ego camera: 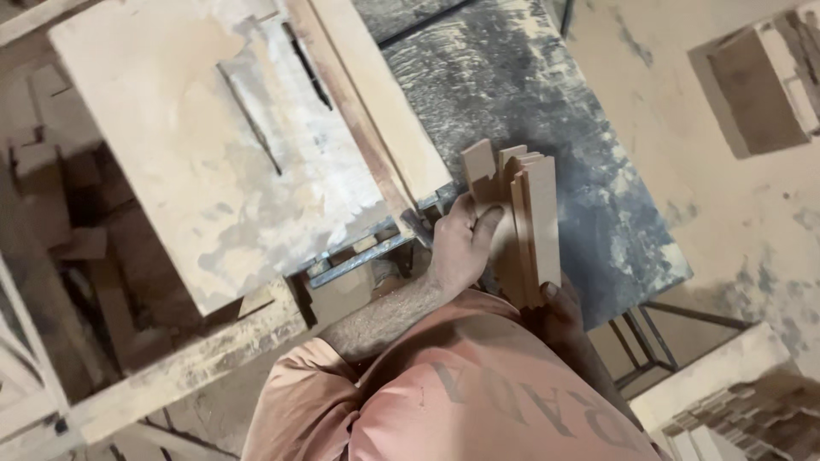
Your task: The person repeatedly feeds small wooden planks through a table saw, guiding them with one hand and collecting the cut pieces with the other. The cut pieces are stacked on a nearby metal stand.
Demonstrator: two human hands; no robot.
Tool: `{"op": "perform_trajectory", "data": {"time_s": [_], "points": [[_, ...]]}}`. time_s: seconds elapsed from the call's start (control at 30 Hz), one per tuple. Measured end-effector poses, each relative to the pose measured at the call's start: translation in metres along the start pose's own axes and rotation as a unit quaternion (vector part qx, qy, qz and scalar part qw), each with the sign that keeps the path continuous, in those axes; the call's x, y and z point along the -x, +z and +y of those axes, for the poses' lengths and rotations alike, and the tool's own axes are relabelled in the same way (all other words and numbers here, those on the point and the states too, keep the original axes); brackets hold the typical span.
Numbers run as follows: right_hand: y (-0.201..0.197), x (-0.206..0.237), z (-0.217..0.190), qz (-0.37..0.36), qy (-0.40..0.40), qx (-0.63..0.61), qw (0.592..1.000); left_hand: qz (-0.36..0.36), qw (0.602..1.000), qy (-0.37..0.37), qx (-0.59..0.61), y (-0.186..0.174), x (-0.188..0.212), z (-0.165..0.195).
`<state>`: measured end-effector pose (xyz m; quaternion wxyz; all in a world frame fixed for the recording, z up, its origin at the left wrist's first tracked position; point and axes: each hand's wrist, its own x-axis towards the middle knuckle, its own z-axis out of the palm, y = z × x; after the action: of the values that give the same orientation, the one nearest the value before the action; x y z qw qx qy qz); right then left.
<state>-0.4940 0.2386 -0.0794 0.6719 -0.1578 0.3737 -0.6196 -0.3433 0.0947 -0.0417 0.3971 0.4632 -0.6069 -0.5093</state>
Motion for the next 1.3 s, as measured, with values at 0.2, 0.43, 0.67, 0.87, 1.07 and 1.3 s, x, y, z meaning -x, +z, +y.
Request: {"op": "perform_trajectory", "data": {"time_s": [0.2, 0.43, 0.67, 0.87, 1.07, 1.3], "points": [[-0.028, -0.010, -0.001, 0.021, -0.114, 0.205, 0.972, 0.139, 0.989, -0.024, -0.034, -0.057, -0.004, -0.007], [-0.046, -0.017, 0.016, 0.151, -0.280, 0.760, 0.567, 0.193, 0.963, -0.089, -0.166, -0.157, -0.064, -0.058], [-0.041, -0.011, 0.033, 0.199, -0.256, 0.767, 0.554, 0.072, 0.852, 0.054, -0.516, -0.146, -0.061, -0.118], [-0.036, -0.023, 0.033, 0.180, -0.287, 0.780, 0.525, -0.038, 0.872, 0.029, -0.488, -0.144, -0.073, -0.124], [-0.021, -0.033, 0.027, 0.177, -0.267, 0.803, 0.502, -0.043, 0.878, 0.020, -0.476, -0.170, -0.129, -0.123], [0.001, -0.043, 0.022, 0.205, -0.200, 0.796, 0.533, -0.033, 0.879, 0.034, -0.475, -0.202, -0.203, -0.136]]}}
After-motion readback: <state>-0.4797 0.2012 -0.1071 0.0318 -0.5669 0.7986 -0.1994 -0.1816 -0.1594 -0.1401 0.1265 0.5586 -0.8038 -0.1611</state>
